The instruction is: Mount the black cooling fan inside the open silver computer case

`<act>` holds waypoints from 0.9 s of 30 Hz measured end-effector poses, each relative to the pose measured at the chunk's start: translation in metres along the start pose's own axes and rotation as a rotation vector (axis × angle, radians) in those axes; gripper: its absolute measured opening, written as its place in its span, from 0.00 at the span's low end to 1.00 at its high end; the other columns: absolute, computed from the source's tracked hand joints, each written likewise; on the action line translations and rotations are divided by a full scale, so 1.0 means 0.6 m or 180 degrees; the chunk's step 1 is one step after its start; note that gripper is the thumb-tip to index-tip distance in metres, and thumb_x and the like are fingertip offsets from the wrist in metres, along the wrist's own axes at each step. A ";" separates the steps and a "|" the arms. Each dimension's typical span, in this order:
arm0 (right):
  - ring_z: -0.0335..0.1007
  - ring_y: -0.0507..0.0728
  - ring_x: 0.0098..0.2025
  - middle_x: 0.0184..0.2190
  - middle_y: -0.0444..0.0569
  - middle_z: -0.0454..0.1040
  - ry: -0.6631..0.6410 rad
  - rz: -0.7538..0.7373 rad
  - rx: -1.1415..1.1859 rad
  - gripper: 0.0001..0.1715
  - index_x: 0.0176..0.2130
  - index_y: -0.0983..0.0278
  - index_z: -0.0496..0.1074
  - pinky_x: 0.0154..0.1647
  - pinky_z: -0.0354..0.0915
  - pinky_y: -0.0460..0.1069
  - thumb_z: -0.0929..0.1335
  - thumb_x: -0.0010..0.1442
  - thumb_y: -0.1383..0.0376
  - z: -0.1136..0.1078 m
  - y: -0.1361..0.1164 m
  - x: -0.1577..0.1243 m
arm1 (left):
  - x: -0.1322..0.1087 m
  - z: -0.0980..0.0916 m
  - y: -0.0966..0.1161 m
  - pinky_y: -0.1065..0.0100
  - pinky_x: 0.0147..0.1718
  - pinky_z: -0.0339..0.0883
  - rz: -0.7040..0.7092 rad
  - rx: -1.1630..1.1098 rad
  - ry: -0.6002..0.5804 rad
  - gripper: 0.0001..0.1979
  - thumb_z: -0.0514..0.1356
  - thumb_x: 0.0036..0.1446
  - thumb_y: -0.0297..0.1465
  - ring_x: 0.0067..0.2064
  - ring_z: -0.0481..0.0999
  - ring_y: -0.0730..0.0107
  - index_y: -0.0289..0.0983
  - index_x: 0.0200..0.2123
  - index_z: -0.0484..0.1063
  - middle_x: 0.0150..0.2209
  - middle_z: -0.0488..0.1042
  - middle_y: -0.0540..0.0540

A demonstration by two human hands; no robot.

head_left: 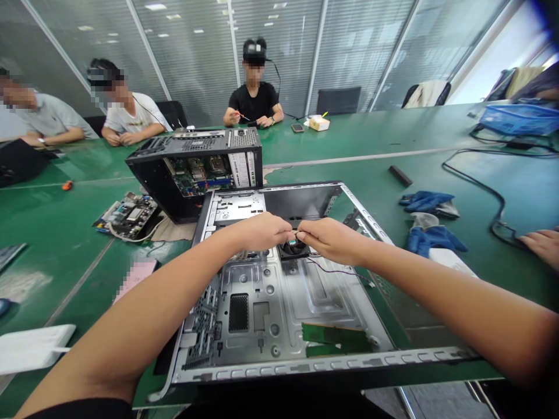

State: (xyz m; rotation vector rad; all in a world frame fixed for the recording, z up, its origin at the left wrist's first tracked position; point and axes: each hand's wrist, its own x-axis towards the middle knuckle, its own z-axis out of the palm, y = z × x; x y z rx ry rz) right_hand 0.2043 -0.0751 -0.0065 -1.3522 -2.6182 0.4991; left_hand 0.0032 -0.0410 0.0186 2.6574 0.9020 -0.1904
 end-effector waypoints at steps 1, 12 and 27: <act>0.54 0.53 0.23 0.21 0.44 0.63 -0.0016 0.0004 0.0005 0.17 0.29 0.61 0.59 0.28 0.45 0.49 0.55 0.67 0.59 0.000 -0.001 0.000 | 0.000 0.000 0.000 0.66 0.30 0.53 -0.0007 0.0009 -0.0015 0.18 0.46 0.66 0.39 0.28 0.64 0.70 0.37 0.30 0.69 0.28 0.71 0.47; 0.54 0.53 0.23 0.22 0.44 0.64 -0.0028 -0.0019 0.0023 0.16 0.30 0.61 0.60 0.28 0.45 0.49 0.55 0.67 0.59 0.004 0.005 0.003 | 0.003 0.001 -0.001 0.67 0.31 0.54 -0.0030 0.0182 -0.0047 0.18 0.45 0.66 0.39 0.30 0.66 0.68 0.37 0.32 0.69 0.30 0.73 0.45; 0.54 0.53 0.24 0.22 0.44 0.63 -0.0025 -0.0022 0.0054 0.15 0.30 0.61 0.60 0.28 0.45 0.49 0.55 0.67 0.59 0.003 0.004 0.003 | 0.000 0.000 0.002 0.66 0.32 0.54 0.0003 0.0088 -0.0015 0.18 0.45 0.65 0.38 0.29 0.65 0.69 0.37 0.31 0.70 0.28 0.72 0.46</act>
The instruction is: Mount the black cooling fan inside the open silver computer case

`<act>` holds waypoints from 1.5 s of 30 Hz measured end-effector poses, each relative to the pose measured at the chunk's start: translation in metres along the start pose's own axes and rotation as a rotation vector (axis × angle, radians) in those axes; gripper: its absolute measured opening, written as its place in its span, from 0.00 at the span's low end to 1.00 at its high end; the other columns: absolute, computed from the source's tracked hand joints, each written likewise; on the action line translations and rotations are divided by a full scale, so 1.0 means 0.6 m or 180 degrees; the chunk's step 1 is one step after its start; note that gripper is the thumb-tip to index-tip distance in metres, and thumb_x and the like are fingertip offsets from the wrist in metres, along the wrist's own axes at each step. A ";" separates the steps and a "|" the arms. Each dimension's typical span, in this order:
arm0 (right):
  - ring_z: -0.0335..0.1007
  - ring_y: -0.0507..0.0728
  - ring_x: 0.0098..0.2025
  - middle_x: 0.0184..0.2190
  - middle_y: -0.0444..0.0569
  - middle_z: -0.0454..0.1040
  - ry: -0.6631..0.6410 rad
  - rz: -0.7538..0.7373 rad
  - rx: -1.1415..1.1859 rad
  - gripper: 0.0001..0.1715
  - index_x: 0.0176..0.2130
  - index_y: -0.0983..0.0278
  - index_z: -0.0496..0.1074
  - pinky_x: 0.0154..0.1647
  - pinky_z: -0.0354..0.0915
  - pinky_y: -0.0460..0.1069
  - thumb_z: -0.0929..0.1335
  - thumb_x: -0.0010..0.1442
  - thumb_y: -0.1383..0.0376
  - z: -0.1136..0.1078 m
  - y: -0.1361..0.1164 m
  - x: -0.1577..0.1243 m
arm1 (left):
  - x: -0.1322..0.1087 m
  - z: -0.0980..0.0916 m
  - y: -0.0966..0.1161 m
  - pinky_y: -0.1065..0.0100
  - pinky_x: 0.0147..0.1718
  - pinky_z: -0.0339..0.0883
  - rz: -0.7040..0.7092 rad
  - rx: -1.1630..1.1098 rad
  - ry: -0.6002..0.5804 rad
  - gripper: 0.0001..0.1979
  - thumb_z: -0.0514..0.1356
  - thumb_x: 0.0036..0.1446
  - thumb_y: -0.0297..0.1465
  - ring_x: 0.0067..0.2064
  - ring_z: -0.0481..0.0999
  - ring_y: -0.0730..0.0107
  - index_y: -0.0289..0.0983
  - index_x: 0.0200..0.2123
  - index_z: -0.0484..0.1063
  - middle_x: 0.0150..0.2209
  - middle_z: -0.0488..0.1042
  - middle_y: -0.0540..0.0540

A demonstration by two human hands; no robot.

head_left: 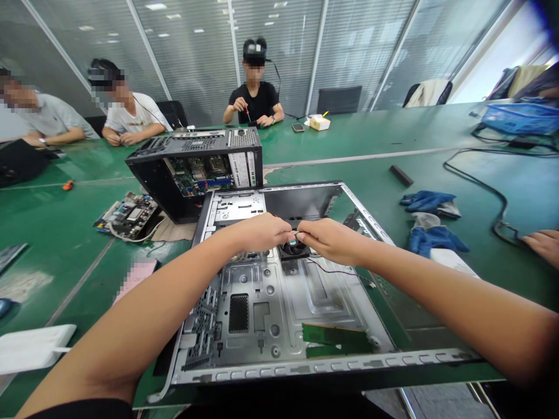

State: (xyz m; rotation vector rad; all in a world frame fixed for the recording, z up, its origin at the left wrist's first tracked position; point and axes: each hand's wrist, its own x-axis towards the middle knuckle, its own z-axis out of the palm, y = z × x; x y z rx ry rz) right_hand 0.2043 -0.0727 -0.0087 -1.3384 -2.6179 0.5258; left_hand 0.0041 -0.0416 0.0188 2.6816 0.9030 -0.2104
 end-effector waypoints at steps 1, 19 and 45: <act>0.54 0.53 0.23 0.22 0.44 0.63 -0.0007 0.0006 0.0000 0.15 0.30 0.61 0.60 0.28 0.45 0.49 0.55 0.67 0.59 0.000 -0.001 0.000 | 0.000 0.000 0.000 0.66 0.32 0.54 0.0000 0.0004 -0.0005 0.18 0.45 0.65 0.38 0.29 0.65 0.69 0.37 0.31 0.70 0.29 0.72 0.46; 0.55 0.53 0.24 0.22 0.44 0.64 -0.0023 0.0002 -0.0031 0.16 0.30 0.61 0.60 0.28 0.45 0.50 0.55 0.67 0.59 0.001 0.001 0.001 | 0.000 -0.001 -0.002 0.66 0.31 0.53 -0.0033 0.0020 -0.0093 0.18 0.44 0.67 0.39 0.28 0.64 0.70 0.38 0.31 0.67 0.28 0.71 0.46; 0.53 0.52 0.24 0.22 0.43 0.62 -0.0010 0.0007 -0.0009 0.15 0.30 0.61 0.59 0.28 0.45 0.49 0.56 0.67 0.59 0.004 0.003 0.000 | 0.000 0.001 -0.001 0.67 0.30 0.53 -0.0007 0.0061 -0.0092 0.18 0.44 0.66 0.38 0.28 0.64 0.70 0.37 0.30 0.67 0.28 0.71 0.46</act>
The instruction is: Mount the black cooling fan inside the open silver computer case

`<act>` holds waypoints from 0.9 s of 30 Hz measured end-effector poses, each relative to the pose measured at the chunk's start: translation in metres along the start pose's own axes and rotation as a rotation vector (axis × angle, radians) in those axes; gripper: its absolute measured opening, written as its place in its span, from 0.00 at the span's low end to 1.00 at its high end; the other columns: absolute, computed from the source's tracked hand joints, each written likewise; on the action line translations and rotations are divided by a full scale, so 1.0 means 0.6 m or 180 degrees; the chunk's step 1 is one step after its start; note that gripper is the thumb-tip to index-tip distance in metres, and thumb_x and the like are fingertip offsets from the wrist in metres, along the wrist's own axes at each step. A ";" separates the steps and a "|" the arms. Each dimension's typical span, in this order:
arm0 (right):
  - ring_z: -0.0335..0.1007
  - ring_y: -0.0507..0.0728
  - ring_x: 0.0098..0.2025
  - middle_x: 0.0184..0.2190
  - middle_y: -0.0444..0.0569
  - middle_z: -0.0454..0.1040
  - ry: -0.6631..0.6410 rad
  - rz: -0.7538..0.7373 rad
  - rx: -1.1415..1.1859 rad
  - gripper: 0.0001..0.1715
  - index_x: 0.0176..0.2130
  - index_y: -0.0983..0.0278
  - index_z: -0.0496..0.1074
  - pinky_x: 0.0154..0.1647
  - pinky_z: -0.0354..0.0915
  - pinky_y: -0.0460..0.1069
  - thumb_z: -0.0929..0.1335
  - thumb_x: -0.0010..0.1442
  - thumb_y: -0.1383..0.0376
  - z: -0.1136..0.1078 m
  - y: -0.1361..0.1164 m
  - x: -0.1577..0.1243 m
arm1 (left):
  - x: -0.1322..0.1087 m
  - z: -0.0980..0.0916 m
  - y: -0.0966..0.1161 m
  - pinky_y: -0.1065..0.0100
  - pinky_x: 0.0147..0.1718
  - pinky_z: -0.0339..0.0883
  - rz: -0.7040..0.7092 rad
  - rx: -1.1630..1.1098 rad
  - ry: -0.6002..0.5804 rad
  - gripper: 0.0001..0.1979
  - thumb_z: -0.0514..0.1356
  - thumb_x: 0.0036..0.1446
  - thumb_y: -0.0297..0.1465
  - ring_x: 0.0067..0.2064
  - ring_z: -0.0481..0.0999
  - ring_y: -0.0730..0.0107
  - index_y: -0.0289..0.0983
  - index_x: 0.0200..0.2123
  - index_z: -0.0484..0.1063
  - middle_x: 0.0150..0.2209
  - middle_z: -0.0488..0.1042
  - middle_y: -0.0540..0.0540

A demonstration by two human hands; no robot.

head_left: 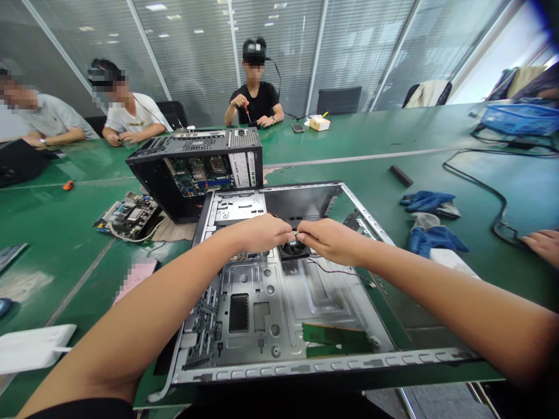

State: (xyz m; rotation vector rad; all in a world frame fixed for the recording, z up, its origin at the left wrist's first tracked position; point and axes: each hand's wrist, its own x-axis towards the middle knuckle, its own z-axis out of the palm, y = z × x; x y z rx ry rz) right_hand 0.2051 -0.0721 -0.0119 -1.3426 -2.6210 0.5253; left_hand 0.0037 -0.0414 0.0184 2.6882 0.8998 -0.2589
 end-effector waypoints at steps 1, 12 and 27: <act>0.52 0.52 0.24 0.22 0.43 0.62 0.0002 -0.0002 0.0002 0.15 0.30 0.61 0.59 0.28 0.45 0.49 0.56 0.67 0.60 0.001 0.001 0.000 | 0.000 0.000 0.000 0.67 0.30 0.52 0.0006 -0.0001 0.0008 0.18 0.44 0.66 0.38 0.28 0.64 0.70 0.37 0.30 0.67 0.28 0.70 0.47; 0.52 0.52 0.24 0.21 0.43 0.61 -0.0077 0.0017 0.0111 0.17 0.28 0.61 0.57 0.28 0.45 0.49 0.55 0.68 0.58 -0.002 -0.003 -0.001 | 0.000 -0.002 0.001 0.67 0.31 0.53 0.0039 -0.0014 -0.0004 0.18 0.45 0.67 0.38 0.28 0.64 0.71 0.37 0.30 0.67 0.29 0.71 0.47; 0.53 0.52 0.24 0.21 0.43 0.61 -0.0035 -0.0021 0.0134 0.17 0.28 0.61 0.58 0.28 0.45 0.50 0.55 0.67 0.59 -0.004 -0.007 0.000 | 0.001 0.001 -0.003 0.67 0.32 0.54 0.0085 -0.0015 0.0078 0.18 0.44 0.66 0.38 0.28 0.64 0.71 0.37 0.31 0.68 0.28 0.71 0.47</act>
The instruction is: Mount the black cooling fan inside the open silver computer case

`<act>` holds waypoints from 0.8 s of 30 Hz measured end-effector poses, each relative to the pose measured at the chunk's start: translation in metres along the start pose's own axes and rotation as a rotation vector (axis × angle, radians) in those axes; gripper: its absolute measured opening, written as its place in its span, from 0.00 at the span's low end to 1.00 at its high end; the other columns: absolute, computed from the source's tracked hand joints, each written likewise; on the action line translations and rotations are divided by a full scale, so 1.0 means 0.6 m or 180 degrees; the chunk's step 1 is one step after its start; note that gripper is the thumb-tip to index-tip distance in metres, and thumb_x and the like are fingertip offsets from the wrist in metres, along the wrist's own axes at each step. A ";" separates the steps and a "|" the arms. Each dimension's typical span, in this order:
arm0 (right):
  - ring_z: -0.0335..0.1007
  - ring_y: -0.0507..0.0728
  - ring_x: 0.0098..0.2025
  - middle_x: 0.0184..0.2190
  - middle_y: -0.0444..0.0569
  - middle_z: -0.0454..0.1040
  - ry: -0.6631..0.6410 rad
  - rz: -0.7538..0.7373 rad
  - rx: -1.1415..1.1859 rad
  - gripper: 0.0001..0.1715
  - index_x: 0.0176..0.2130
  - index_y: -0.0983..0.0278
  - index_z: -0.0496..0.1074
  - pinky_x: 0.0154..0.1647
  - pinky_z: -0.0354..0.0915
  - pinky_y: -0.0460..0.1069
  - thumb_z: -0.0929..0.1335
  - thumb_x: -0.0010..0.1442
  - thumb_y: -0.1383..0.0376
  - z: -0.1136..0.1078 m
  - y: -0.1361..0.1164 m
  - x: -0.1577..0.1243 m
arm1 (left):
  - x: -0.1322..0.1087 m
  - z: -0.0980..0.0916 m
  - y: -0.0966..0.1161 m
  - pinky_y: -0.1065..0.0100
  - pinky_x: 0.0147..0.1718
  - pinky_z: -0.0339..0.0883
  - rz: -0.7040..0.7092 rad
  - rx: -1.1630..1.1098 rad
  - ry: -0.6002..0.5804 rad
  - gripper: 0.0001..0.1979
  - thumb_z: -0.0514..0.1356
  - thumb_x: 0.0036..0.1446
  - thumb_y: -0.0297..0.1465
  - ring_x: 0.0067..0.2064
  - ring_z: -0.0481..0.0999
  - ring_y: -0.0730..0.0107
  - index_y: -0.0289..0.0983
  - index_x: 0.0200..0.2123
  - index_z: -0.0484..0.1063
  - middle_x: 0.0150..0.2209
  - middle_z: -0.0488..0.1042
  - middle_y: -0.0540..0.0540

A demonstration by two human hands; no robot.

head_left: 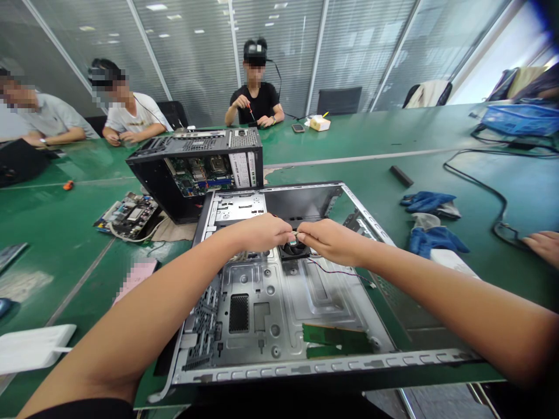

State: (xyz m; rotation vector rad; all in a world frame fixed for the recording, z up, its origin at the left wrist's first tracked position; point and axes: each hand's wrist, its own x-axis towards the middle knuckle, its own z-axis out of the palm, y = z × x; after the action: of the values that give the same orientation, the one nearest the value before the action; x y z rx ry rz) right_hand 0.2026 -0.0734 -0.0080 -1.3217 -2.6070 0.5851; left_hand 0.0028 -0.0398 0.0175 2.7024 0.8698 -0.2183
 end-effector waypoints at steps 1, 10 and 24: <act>0.53 0.52 0.24 0.21 0.43 0.61 0.0000 0.0008 -0.0013 0.16 0.29 0.61 0.59 0.28 0.45 0.50 0.55 0.67 0.59 0.000 -0.001 0.000 | 0.000 0.000 0.000 0.66 0.32 0.54 -0.0010 -0.0002 -0.0003 0.19 0.44 0.66 0.39 0.29 0.65 0.70 0.37 0.31 0.68 0.28 0.71 0.47; 0.55 0.53 0.25 0.24 0.46 0.66 0.0020 0.0019 -0.0120 0.15 0.32 0.62 0.62 0.29 0.46 0.50 0.55 0.67 0.61 0.001 0.000 0.000 | 0.000 0.001 -0.002 0.67 0.31 0.54 -0.0038 -0.0027 0.0007 0.18 0.45 0.66 0.38 0.29 0.65 0.70 0.37 0.31 0.68 0.29 0.72 0.46; 0.55 0.53 0.25 0.24 0.45 0.65 -0.0015 0.0051 -0.0095 0.16 0.32 0.62 0.61 0.29 0.46 0.49 0.54 0.68 0.59 0.005 0.006 0.000 | -0.001 -0.004 -0.001 0.67 0.30 0.52 -0.0082 -0.0082 0.0019 0.16 0.47 0.65 0.37 0.28 0.64 0.71 0.37 0.30 0.68 0.28 0.71 0.47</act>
State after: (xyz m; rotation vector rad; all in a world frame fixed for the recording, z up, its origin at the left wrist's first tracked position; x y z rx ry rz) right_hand 0.2043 -0.0722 -0.0123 -1.3526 -2.6214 0.5544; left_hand 0.0022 -0.0391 0.0196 2.6706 0.9033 -0.2034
